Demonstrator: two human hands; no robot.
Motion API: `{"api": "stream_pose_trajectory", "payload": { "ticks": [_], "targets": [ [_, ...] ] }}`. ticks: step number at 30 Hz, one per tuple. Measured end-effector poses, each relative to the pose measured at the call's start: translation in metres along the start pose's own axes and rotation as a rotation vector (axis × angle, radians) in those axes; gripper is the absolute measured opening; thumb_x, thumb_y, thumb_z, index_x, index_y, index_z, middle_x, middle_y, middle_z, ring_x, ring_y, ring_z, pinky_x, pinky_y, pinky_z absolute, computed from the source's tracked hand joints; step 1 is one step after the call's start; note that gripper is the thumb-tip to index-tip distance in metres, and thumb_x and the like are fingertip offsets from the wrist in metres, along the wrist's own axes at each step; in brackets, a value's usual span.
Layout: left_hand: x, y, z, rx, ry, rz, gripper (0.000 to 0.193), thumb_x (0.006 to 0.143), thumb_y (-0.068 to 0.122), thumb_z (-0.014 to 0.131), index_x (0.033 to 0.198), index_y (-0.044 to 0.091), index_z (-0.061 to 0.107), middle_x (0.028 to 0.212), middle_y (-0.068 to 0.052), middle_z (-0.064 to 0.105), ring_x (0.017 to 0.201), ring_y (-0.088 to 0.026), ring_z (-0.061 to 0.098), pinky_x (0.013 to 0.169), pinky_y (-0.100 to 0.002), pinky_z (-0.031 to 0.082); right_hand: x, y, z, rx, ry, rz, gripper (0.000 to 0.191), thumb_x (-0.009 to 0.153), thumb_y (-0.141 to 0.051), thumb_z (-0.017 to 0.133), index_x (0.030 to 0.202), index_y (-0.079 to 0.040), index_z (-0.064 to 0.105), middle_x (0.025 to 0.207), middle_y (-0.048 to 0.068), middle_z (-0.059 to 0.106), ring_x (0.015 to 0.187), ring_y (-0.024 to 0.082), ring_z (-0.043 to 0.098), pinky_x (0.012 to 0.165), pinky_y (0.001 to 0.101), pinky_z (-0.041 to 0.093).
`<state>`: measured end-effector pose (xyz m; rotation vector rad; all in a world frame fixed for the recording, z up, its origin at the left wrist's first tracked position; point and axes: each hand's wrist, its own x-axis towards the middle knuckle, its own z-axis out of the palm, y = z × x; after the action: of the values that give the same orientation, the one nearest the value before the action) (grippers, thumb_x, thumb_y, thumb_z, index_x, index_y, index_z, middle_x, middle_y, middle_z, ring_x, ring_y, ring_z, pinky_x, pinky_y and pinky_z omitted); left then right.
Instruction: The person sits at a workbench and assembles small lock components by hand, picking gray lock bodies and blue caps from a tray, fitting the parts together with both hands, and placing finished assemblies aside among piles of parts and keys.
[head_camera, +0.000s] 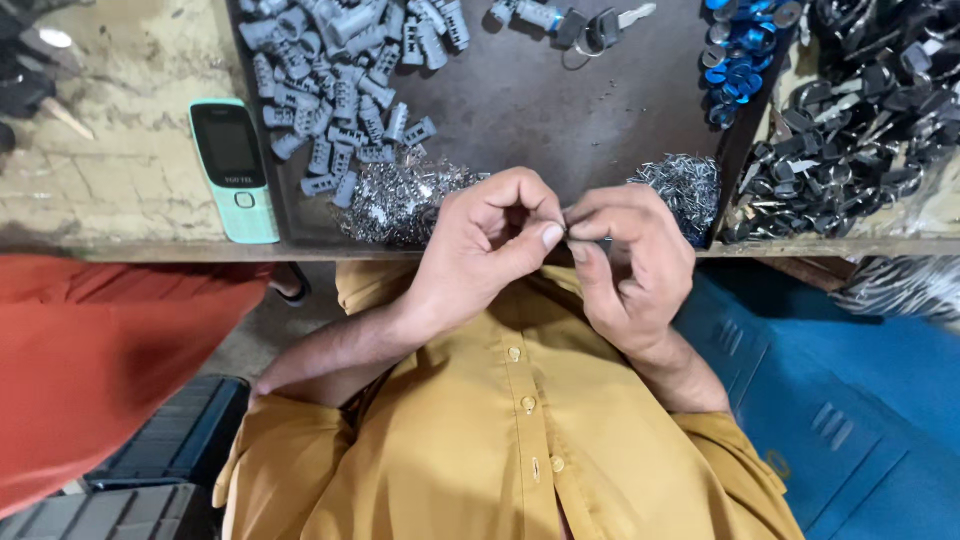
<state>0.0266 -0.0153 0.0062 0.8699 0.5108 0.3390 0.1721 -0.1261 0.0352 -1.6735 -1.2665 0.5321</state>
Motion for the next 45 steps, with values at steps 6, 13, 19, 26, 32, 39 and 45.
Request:
{"api": "stream_pose_trajectory", "payload": {
  "ticks": [6, 13, 19, 26, 32, 39, 45],
  "targets": [
    [-0.003, 0.008, -0.004, -0.045, -0.040, -0.091, 0.002, 0.101, 0.005, 0.064, 0.100, 0.004, 0.063, 0.085, 0.007, 0.059, 0.072, -0.001, 0.053, 0.062, -0.019, 0.044, 0.000, 0.003, -0.004, -0.093, -0.005, -0.122, 0.013, 0.098, 0.003, 0.072, 0.105, 0.001, 0.061, 0.101, 0.017, 0.069, 0.084, 0.024, 0.067, 0.071, 0.0306, 0.054],
    [-0.005, 0.007, 0.001, 0.088, 0.050, 0.048, 0.005, 0.102, 0.005, 0.066, 0.100, 0.002, 0.062, 0.087, 0.007, 0.057, 0.078, 0.002, 0.047, 0.066, -0.018, 0.040, -0.005, 0.007, -0.003, -0.062, -0.004, -0.042, 0.012, 0.097, 0.003, 0.076, 0.102, 0.002, 0.066, 0.097, 0.015, 0.071, 0.078, 0.019, 0.068, 0.066, 0.0266, 0.052],
    [-0.004, 0.005, 0.000, 0.088, 0.032, 0.039, 0.007, 0.102, 0.004, 0.066, 0.097, 0.002, 0.061, 0.086, 0.007, 0.055, 0.077, 0.000, 0.044, 0.065, -0.020, 0.038, -0.014, 0.012, 0.002, 0.385, 0.053, 0.232, 0.008, 0.103, 0.001, 0.072, 0.108, 0.004, 0.067, 0.103, 0.013, 0.068, 0.083, 0.011, 0.063, 0.072, 0.0210, 0.051],
    [-0.001, 0.001, 0.000, 0.059, 0.016, -0.018, 0.007, 0.102, 0.003, 0.063, 0.097, 0.004, 0.058, 0.085, 0.008, 0.051, 0.076, 0.000, 0.041, 0.064, -0.020, 0.036, 0.002, 0.007, -0.008, 0.188, -0.037, 0.254, 0.012, 0.094, 0.007, 0.072, 0.104, 0.003, 0.068, 0.106, 0.011, 0.069, 0.083, 0.011, 0.064, 0.073, 0.0212, 0.051],
    [0.000, -0.007, -0.001, -0.097, -0.027, -0.091, 0.006, 0.102, 0.001, 0.060, 0.099, 0.005, 0.057, 0.088, 0.007, 0.050, 0.076, -0.001, 0.042, 0.066, -0.020, 0.036, 0.006, -0.001, -0.061, -0.434, -0.025, 0.240, 0.027, 0.089, 0.006, 0.081, 0.114, -0.002, 0.075, 0.107, 0.013, 0.063, 0.088, 0.021, 0.061, 0.074, 0.0311, 0.049],
    [0.001, -0.010, 0.000, -0.039, -0.034, -0.105, 0.005, 0.100, 0.001, 0.060, 0.100, 0.005, 0.057, 0.088, 0.006, 0.052, 0.074, -0.001, 0.042, 0.063, -0.020, 0.035, -0.033, 0.028, -0.071, -0.642, -0.057, 0.177, 0.018, 0.091, 0.005, 0.083, 0.102, -0.004, 0.072, 0.101, 0.010, 0.060, 0.095, 0.028, 0.060, 0.081, 0.0365, 0.048],
    [-0.004, -0.008, 0.006, -0.001, -0.008, -0.141, 0.004, 0.101, 0.002, 0.060, 0.101, 0.005, 0.058, 0.087, 0.006, 0.050, 0.073, -0.001, 0.039, 0.063, -0.020, 0.032, -0.032, 0.036, -0.079, -0.697, -0.045, 0.079, 0.022, 0.084, 0.005, 0.083, 0.100, -0.006, 0.072, 0.098, 0.010, 0.060, 0.095, 0.030, 0.060, 0.081, 0.0407, 0.046]
  ]
}}
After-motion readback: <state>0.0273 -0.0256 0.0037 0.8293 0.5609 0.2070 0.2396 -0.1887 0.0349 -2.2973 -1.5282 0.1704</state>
